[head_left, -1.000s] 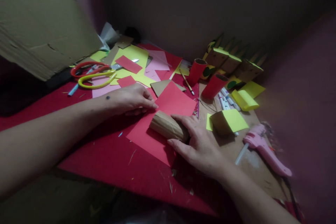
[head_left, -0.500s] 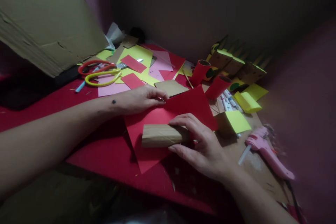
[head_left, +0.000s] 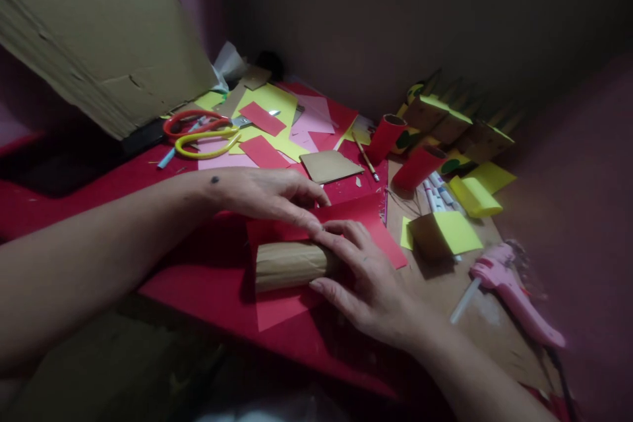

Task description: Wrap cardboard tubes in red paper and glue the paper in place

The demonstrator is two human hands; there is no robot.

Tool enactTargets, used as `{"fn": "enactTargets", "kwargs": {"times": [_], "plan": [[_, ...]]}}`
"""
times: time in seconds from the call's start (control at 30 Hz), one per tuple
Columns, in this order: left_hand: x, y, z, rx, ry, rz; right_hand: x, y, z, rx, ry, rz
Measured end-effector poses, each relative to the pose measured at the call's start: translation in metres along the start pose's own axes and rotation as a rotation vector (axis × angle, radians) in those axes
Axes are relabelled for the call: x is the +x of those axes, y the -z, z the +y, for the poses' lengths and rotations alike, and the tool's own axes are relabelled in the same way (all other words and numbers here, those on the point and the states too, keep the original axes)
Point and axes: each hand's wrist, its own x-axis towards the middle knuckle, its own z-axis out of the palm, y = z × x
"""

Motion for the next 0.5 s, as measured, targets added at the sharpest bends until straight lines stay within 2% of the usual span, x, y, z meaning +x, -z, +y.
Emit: {"fn": "enactTargets", "kwargs": {"times": [0.1,0.33,0.43,0.5], "plan": [[-0.010,0.003,0.005,0.044,0.005,-0.084,0.001,-0.001,0.002,0.015,-0.011,0.025],[-0.019,-0.001,0.008,0.095,-0.004,-0.117,0.001,-0.004,0.002,0.007,-0.037,0.125],[-0.022,-0.002,0.012,0.114,-0.031,-0.116,-0.002,0.000,-0.003,-0.112,-0.023,0.159],[-0.023,-0.003,0.014,0.112,-0.044,-0.046,-0.003,0.004,-0.006,-0.272,0.023,0.133]]}}
